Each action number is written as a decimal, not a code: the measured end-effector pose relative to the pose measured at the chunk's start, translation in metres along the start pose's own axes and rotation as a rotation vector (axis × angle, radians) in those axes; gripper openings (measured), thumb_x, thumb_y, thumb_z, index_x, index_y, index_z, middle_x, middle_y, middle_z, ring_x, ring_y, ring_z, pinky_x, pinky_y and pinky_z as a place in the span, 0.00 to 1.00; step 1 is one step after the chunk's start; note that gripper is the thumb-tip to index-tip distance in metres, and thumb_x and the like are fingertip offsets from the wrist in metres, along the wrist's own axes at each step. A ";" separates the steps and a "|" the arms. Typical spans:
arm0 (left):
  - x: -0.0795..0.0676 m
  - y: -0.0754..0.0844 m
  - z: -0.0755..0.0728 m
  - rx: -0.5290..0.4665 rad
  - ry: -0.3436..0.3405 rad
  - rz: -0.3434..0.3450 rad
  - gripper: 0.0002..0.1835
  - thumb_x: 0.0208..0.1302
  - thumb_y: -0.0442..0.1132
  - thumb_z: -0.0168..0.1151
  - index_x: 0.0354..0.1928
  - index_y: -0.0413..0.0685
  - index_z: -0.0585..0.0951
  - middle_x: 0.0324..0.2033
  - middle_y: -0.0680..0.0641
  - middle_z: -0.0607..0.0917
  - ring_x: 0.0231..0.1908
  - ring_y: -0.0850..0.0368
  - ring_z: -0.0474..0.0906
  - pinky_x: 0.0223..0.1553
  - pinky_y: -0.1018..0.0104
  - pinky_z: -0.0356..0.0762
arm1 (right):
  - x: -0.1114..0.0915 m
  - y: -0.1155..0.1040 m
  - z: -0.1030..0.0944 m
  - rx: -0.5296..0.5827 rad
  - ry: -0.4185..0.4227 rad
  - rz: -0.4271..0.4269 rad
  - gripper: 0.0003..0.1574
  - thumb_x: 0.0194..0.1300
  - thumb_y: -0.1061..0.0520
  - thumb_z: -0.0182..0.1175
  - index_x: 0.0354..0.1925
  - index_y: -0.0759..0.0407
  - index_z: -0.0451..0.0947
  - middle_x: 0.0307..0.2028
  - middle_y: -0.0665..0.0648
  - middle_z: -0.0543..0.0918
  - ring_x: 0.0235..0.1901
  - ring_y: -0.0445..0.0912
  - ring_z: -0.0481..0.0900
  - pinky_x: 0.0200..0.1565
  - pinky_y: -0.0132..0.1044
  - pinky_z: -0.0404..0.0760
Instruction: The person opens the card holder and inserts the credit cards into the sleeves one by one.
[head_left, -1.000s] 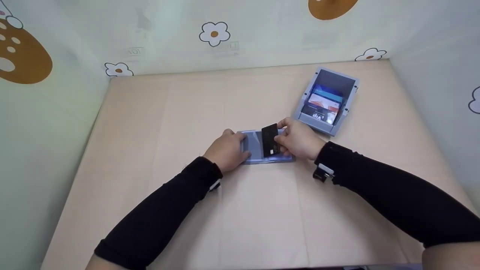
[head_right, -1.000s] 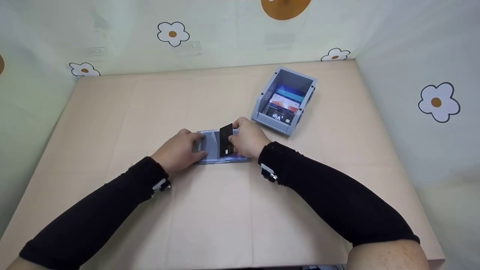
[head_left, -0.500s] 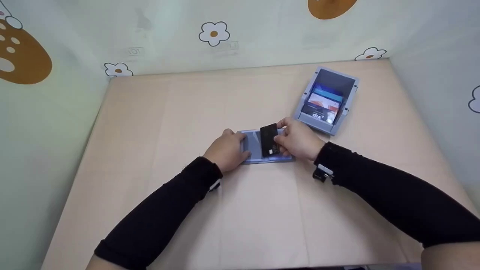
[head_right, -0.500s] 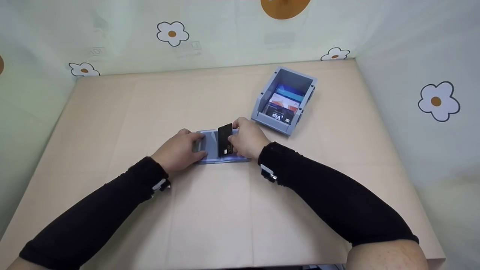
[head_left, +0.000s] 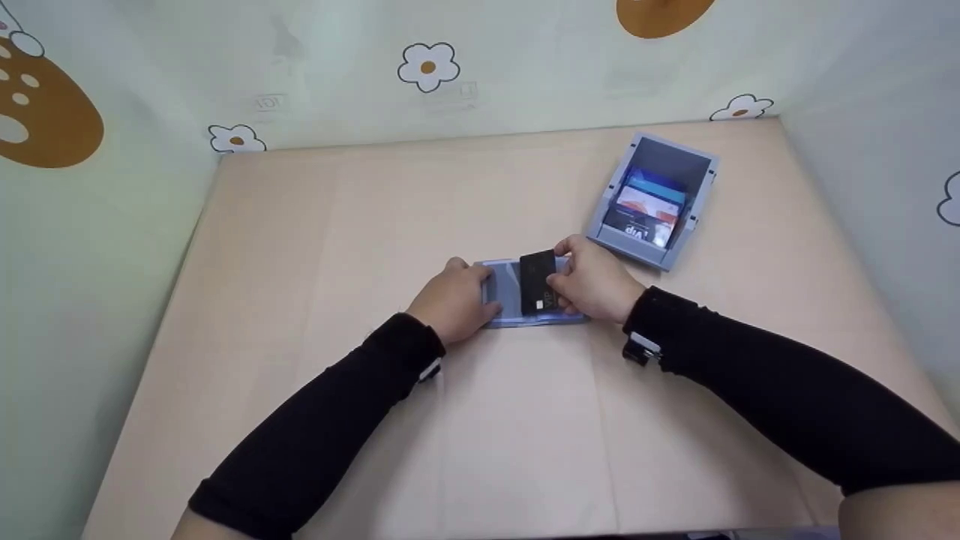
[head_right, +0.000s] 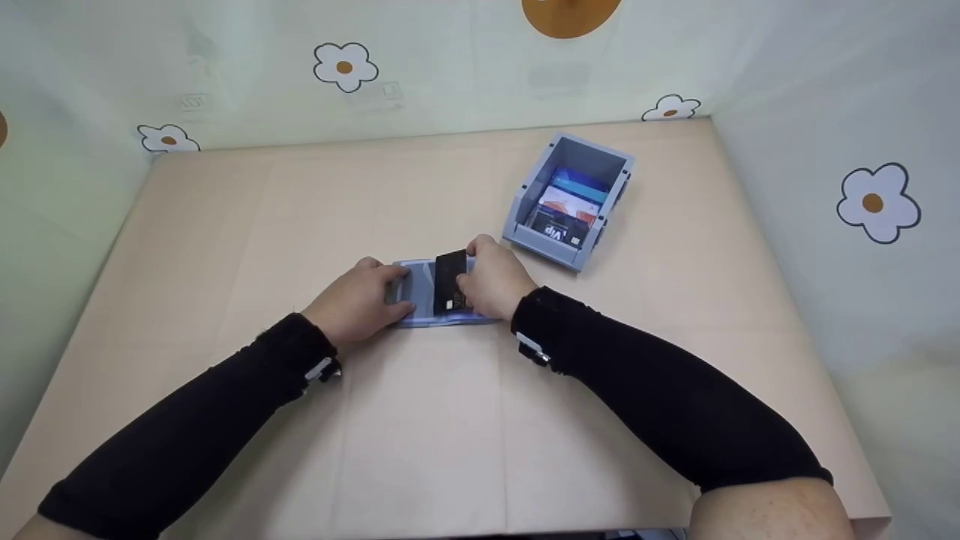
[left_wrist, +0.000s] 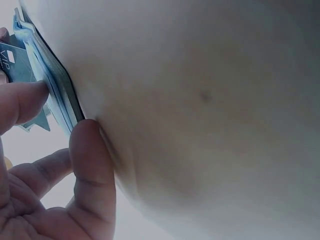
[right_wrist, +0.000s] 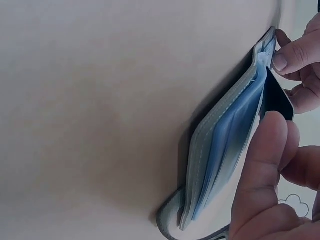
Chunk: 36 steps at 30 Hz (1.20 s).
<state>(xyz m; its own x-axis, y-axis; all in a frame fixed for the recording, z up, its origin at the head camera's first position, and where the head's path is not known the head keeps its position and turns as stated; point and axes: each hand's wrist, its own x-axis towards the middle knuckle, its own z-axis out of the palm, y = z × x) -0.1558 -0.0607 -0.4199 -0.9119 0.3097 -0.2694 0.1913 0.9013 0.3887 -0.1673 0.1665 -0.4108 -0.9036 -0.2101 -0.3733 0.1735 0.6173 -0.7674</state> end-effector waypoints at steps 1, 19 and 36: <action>0.000 0.000 0.000 -0.001 0.002 0.002 0.33 0.72 0.51 0.67 0.72 0.43 0.75 0.60 0.37 0.79 0.47 0.50 0.80 0.57 0.57 0.81 | 0.000 0.000 0.000 0.000 0.005 -0.001 0.29 0.75 0.62 0.60 0.69 0.65 0.63 0.29 0.57 0.81 0.23 0.43 0.81 0.29 0.35 0.86; 0.001 0.000 0.001 0.002 0.011 -0.003 0.33 0.71 0.51 0.68 0.73 0.44 0.75 0.60 0.36 0.79 0.46 0.50 0.81 0.55 0.57 0.83 | -0.002 0.004 0.008 0.065 -0.018 0.022 0.31 0.73 0.64 0.60 0.67 0.65 0.59 0.24 0.58 0.82 0.17 0.42 0.81 0.25 0.39 0.87; 0.000 -0.001 0.003 0.005 0.003 0.001 0.35 0.73 0.51 0.66 0.75 0.43 0.72 0.62 0.35 0.77 0.45 0.51 0.80 0.53 0.57 0.83 | -0.001 0.001 0.012 -0.175 -0.021 -0.121 0.39 0.70 0.63 0.61 0.76 0.70 0.64 0.44 0.62 0.86 0.36 0.44 0.85 0.42 0.35 0.85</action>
<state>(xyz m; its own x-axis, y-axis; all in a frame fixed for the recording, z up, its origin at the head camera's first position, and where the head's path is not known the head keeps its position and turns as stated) -0.1553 -0.0607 -0.4226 -0.9128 0.3099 -0.2659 0.1942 0.9023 0.3850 -0.1614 0.1580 -0.4178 -0.9048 -0.3059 -0.2962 -0.0086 0.7086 -0.7056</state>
